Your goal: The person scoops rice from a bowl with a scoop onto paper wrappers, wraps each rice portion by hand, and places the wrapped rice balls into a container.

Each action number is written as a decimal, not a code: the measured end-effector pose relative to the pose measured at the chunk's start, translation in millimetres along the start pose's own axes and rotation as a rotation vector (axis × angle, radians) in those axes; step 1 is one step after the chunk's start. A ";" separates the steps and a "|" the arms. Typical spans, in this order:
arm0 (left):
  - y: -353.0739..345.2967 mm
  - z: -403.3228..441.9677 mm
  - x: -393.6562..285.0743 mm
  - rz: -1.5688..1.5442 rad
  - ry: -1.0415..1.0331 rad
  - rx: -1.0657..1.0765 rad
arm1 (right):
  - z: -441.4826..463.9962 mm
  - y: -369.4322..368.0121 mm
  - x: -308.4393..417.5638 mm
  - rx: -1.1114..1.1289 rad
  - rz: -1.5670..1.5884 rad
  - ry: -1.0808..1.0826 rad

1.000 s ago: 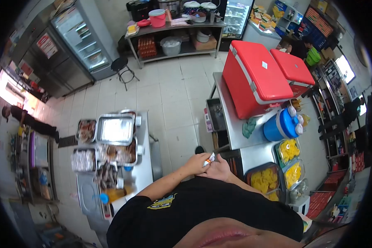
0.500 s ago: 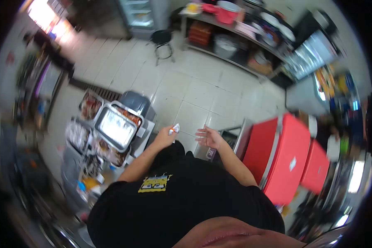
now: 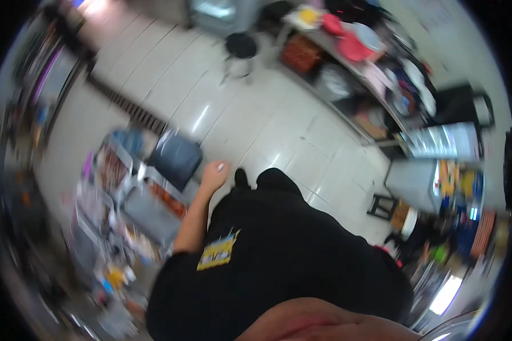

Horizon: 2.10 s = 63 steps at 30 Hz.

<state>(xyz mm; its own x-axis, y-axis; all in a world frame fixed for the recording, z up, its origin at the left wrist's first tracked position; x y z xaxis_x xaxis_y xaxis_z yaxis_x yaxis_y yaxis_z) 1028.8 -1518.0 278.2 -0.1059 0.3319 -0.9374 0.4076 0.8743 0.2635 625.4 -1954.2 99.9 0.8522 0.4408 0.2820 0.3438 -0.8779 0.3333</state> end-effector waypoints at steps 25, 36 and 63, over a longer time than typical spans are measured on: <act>12.4 196.2 2.2 0.001 0.735 -0.659 | 292.2 356.2 606.9 0.236 -0.026 0.167; 27.2 223.7 160.1 -0.819 0.893 -0.968 | 353.9 397.6 611.6 0.249 -0.746 0.314; 119.9 248.5 428.1 0.100 1.294 -1.157 | 232.7 533.4 441.2 0.166 -0.509 -0.095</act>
<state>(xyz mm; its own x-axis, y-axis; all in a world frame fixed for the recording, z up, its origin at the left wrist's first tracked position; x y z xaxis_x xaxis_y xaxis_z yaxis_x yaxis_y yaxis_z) 1257.8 -1359.1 -148.1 -0.9555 -0.0645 -0.2877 -0.2873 0.4231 0.8593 1276.5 -2271.5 192.8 0.5905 0.8062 0.0372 0.7738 -0.5787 0.2576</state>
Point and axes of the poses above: each hand's wrist, its own z-axis towards the middle knuckle, its own y-axis out of the back of the hand, x = y × z, the point moved 1 cm from there along z, towards the middle knuckle, and after that the axes turned 11 degrees about -z, right-handed, at the moved point
